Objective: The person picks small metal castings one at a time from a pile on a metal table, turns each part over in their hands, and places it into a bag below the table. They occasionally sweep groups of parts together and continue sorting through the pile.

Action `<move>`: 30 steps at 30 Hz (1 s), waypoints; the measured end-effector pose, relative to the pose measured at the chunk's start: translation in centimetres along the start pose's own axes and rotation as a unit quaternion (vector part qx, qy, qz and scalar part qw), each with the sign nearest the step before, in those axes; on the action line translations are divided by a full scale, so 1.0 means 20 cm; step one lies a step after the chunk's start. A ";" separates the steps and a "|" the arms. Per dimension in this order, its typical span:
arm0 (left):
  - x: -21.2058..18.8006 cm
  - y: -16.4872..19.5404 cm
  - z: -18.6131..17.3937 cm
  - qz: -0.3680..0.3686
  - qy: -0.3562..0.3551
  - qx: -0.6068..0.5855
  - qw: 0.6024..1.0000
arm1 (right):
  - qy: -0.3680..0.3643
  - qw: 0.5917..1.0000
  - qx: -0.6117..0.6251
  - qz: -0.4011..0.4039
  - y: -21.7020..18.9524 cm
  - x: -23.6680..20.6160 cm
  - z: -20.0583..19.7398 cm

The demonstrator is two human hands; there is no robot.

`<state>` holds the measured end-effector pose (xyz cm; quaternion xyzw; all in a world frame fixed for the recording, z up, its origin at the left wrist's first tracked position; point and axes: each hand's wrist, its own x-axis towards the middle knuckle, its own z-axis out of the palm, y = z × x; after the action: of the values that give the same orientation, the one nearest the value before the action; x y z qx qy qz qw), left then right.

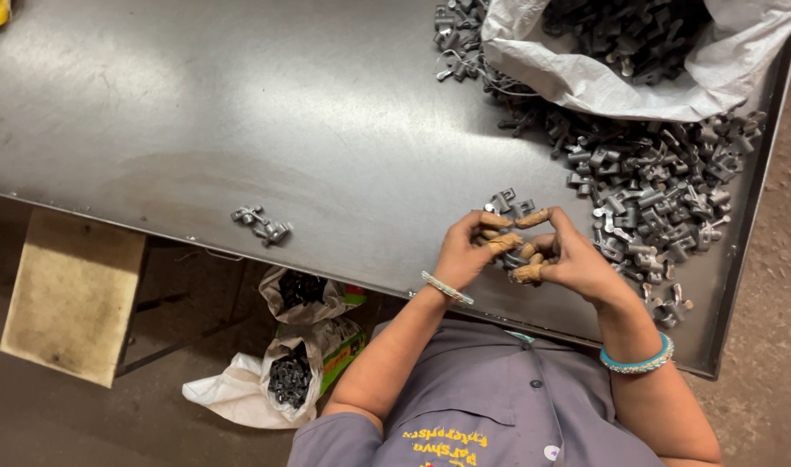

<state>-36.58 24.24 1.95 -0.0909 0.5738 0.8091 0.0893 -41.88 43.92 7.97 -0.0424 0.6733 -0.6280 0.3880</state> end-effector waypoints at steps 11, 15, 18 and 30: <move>-0.65 0.37 -0.88 0.167 0.474 0.092 0.860 | 0.217 0.803 -0.473 -0.291 -0.01 0.10 0.11; -0.98 0.40 -1.27 0.166 0.608 0.157 0.760 | 0.243 0.811 -0.477 -0.235 0.10 0.12 0.09; -1.08 0.32 -1.47 0.113 0.677 0.168 0.707 | 0.261 0.816 -0.459 -0.235 0.15 0.09 0.09; -0.87 0.42 -1.44 0.189 0.689 0.246 0.655 | 0.120 0.969 0.201 -0.081 0.35 -0.01 -0.05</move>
<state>-20.46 -6.38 4.67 -0.4863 0.6537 0.3430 -0.4674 -39.25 46.31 1.91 0.0573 0.5692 -0.7802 0.2529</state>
